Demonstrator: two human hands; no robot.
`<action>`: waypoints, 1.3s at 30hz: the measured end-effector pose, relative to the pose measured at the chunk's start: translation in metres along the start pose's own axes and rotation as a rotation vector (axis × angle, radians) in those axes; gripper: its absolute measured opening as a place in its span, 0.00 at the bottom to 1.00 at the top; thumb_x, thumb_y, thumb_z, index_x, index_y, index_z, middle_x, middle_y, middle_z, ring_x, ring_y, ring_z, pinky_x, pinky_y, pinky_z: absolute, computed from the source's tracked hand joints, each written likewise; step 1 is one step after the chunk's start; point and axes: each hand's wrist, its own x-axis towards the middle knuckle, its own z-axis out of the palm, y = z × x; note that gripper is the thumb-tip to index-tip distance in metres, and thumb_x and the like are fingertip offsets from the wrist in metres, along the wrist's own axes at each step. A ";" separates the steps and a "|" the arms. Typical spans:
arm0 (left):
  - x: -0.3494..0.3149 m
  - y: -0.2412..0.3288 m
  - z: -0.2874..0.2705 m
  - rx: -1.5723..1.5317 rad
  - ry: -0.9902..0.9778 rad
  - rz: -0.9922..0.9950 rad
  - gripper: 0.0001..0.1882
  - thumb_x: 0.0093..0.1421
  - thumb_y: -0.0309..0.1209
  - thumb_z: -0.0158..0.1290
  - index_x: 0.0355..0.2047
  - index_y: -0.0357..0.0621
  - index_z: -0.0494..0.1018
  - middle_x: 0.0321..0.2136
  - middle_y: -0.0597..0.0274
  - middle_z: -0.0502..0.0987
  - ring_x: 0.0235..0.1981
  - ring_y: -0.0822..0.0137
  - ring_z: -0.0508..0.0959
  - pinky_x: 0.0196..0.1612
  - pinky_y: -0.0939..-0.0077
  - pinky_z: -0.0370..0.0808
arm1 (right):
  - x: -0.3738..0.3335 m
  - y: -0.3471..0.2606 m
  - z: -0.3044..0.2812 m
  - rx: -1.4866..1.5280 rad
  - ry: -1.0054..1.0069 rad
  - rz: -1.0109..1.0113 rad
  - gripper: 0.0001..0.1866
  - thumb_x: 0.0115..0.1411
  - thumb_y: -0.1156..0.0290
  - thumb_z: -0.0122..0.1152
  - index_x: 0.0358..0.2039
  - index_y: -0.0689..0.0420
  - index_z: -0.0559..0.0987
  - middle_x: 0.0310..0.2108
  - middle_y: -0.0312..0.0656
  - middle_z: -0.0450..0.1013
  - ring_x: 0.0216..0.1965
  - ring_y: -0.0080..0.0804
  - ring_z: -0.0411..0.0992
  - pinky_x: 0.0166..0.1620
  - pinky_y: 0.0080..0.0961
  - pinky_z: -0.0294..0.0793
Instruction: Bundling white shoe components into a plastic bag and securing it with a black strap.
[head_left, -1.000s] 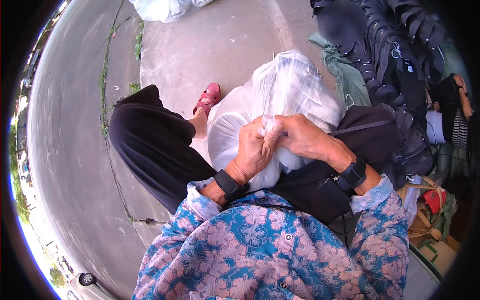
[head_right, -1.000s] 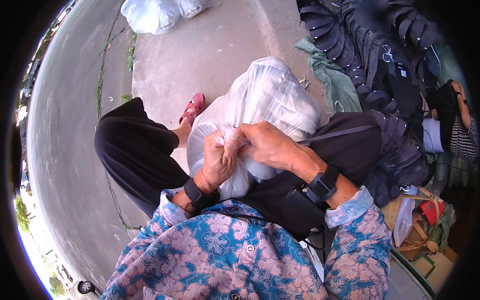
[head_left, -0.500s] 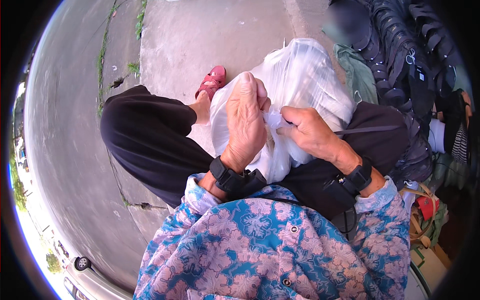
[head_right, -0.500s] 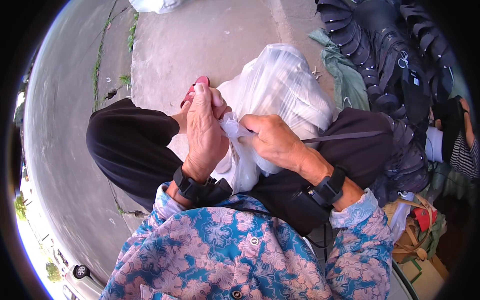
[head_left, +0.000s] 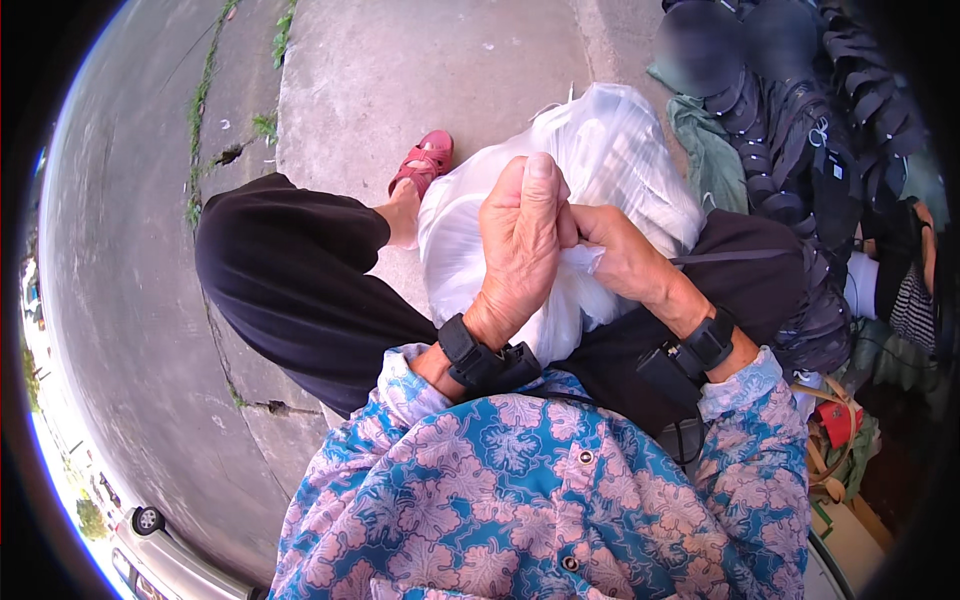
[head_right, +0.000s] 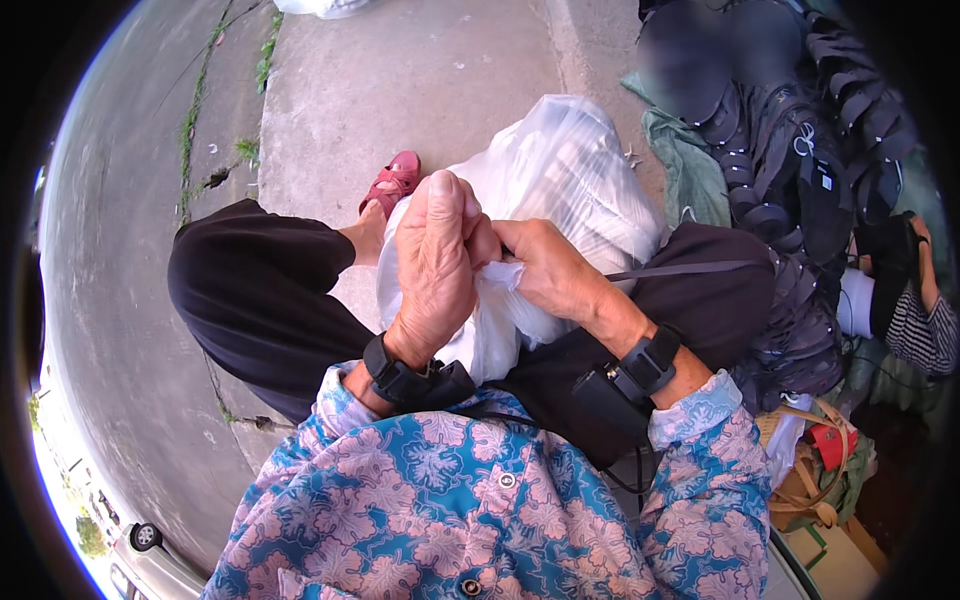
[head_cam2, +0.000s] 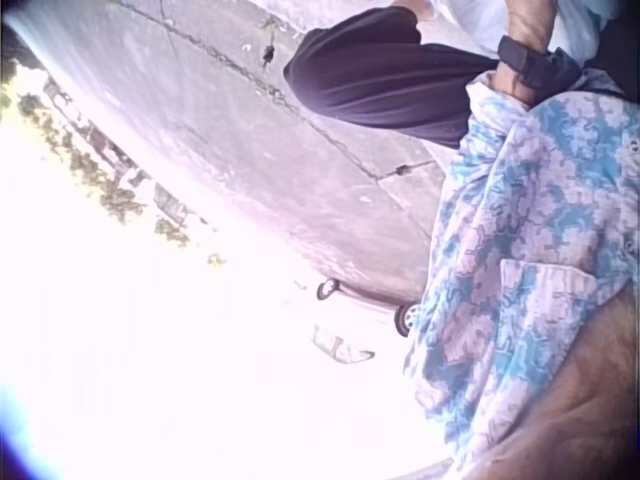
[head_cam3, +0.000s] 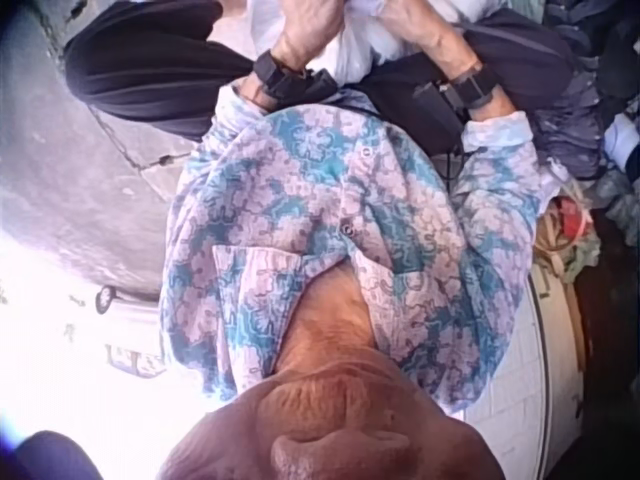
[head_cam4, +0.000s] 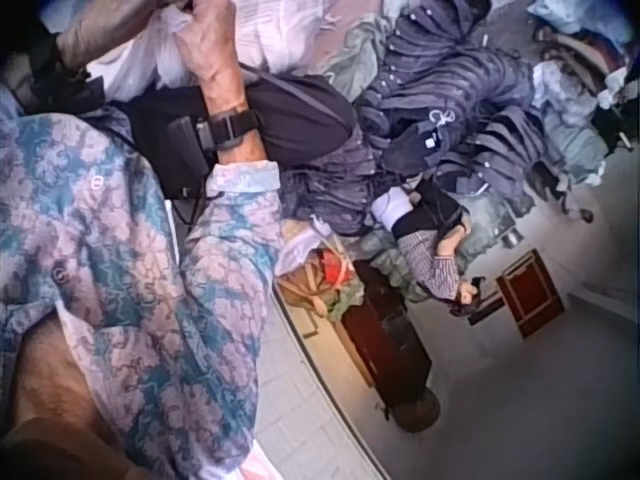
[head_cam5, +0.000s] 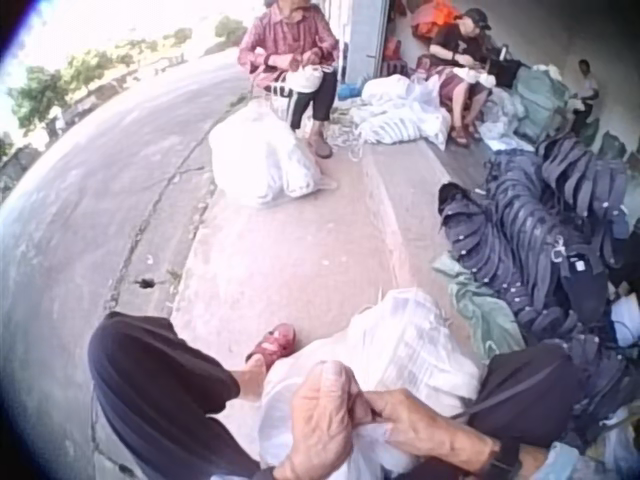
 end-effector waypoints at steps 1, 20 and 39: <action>0.000 0.002 0.001 0.000 -0.002 0.018 0.19 0.67 0.45 0.38 0.27 0.43 0.63 0.20 0.68 0.63 0.18 0.78 0.61 0.22 0.83 0.60 | 0.001 -0.001 0.001 0.001 -0.003 0.000 0.05 0.53 0.75 0.55 0.30 0.63 0.74 0.25 0.39 0.73 0.31 0.20 0.69 0.36 0.22 0.69; 0.002 -0.043 -0.052 1.026 -0.341 0.463 0.52 0.39 0.50 0.63 0.61 0.42 0.53 0.59 0.45 0.53 0.60 0.41 0.54 0.61 0.52 0.54 | 0.002 -0.029 0.015 -0.357 0.195 -0.150 0.12 0.45 0.75 0.64 0.28 0.63 0.71 0.24 0.53 0.72 0.30 0.51 0.72 0.32 0.37 0.70; 0.028 -0.058 -0.041 0.688 -0.479 0.403 0.17 0.48 0.46 0.55 0.34 0.52 0.76 0.40 0.65 0.72 0.43 0.58 0.67 0.48 0.59 0.57 | 0.009 -0.033 0.001 -0.519 0.158 -0.243 0.16 0.43 0.84 0.51 0.36 0.62 0.75 0.33 0.51 0.74 0.36 0.52 0.72 0.37 0.34 0.73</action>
